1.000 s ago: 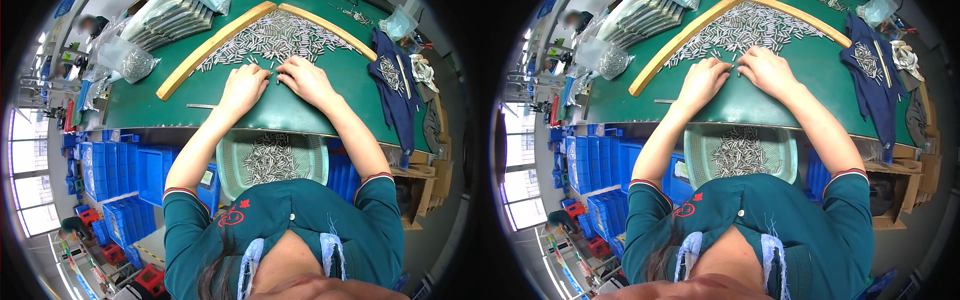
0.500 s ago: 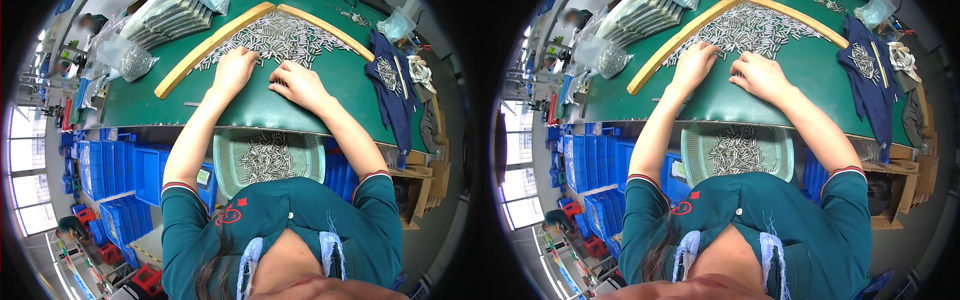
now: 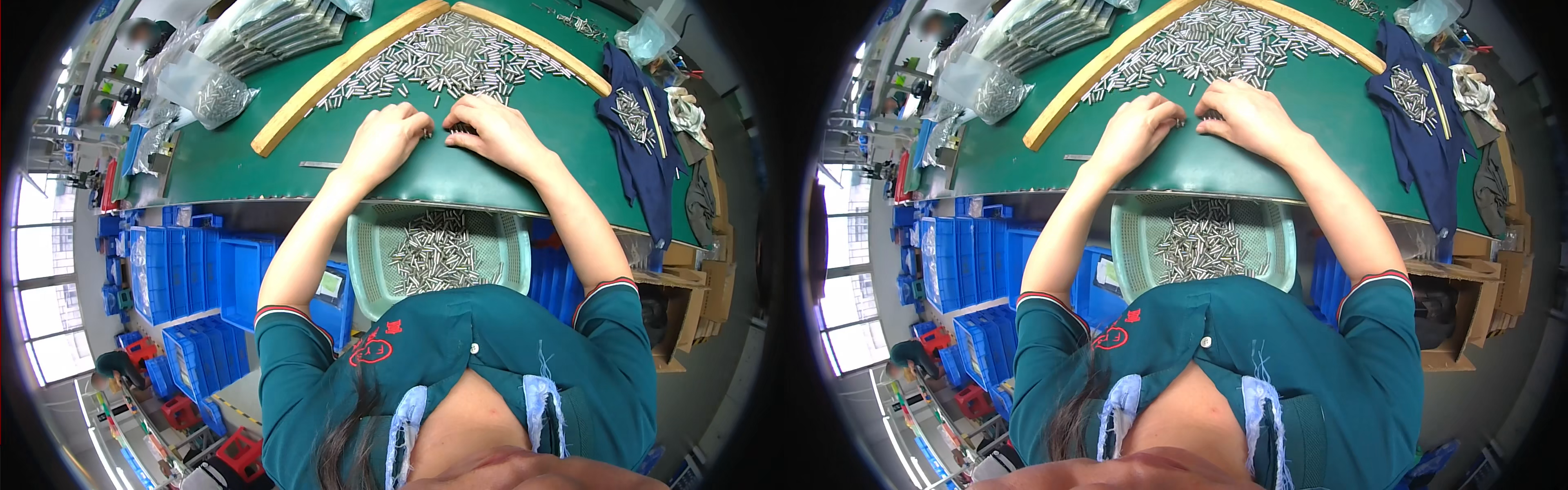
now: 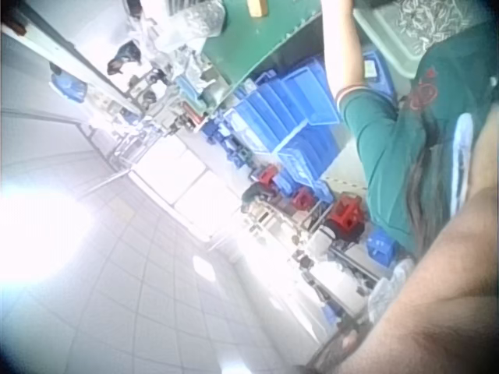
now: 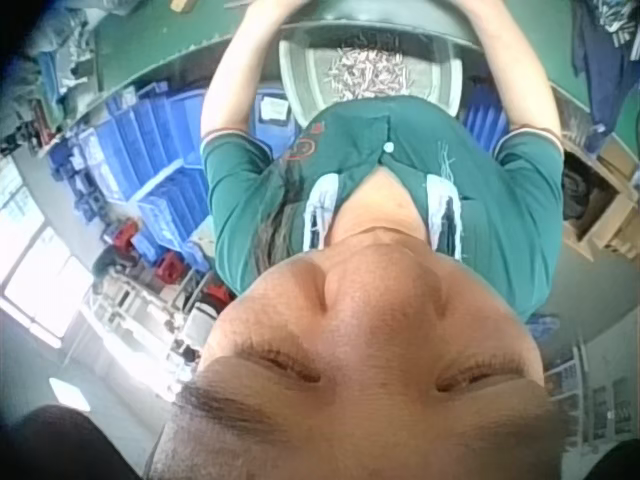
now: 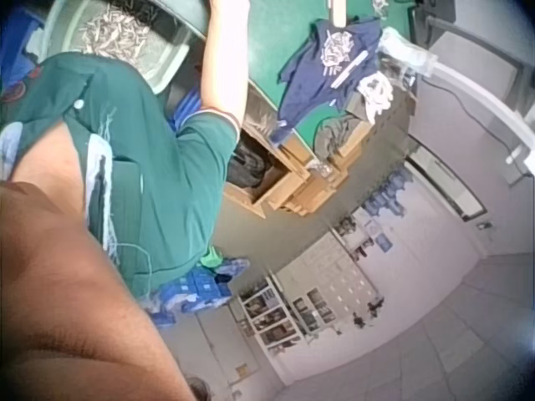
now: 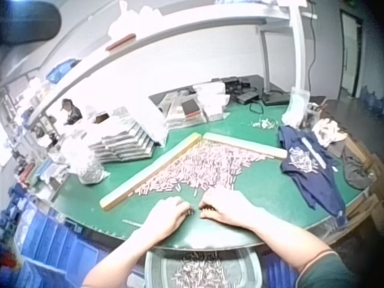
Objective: The person slides small metal pins onto a grooved assembly tool by hand.
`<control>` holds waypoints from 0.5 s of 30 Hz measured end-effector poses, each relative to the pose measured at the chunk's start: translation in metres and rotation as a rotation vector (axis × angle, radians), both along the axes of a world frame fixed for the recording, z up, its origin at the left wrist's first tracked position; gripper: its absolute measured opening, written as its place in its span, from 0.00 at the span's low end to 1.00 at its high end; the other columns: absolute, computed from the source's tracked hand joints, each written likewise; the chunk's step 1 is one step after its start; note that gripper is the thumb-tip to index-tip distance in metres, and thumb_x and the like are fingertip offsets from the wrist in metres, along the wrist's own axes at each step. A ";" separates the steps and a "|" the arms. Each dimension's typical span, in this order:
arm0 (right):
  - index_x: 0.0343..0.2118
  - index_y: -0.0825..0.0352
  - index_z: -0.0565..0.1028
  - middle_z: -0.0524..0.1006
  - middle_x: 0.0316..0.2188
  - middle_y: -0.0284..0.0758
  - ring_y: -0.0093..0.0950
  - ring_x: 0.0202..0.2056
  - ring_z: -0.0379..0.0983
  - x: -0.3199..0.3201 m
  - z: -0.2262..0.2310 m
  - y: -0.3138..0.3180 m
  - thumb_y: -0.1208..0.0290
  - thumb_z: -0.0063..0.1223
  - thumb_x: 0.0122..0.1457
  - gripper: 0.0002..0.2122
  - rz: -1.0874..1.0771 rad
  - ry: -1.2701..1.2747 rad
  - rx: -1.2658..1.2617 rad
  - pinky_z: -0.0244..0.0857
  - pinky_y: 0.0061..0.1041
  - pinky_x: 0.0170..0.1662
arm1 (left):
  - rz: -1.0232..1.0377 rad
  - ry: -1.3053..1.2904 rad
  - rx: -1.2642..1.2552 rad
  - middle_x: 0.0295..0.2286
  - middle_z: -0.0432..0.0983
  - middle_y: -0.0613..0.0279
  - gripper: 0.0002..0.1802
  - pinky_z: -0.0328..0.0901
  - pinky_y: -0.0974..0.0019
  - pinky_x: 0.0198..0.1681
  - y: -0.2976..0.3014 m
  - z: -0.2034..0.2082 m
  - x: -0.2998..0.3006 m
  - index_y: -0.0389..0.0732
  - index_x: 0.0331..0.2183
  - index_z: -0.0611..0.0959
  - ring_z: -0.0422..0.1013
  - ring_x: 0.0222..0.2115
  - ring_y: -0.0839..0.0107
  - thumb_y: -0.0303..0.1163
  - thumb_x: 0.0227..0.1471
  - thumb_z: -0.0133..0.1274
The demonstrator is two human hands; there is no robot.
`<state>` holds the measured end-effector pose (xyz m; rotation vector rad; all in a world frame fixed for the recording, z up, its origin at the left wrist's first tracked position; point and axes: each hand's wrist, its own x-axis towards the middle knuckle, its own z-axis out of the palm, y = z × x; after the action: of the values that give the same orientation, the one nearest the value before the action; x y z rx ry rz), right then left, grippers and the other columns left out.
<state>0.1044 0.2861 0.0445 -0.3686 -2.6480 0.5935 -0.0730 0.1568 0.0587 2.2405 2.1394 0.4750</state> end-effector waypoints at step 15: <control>0.37 0.64 0.76 0.73 0.35 0.34 0.32 0.38 0.73 0.026 -0.004 -0.049 0.64 0.60 0.52 0.12 -0.064 -0.035 -0.082 0.68 0.31 0.41 | 0.073 -0.122 -0.006 0.31 0.75 0.59 0.08 0.65 0.58 0.41 -0.037 -0.005 0.046 0.42 0.35 0.79 0.71 0.37 0.59 0.32 0.52 0.52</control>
<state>0.1308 0.2372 0.0409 -0.4908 -2.6397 0.6827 -0.0268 0.1198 0.0533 2.0780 2.1640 0.5906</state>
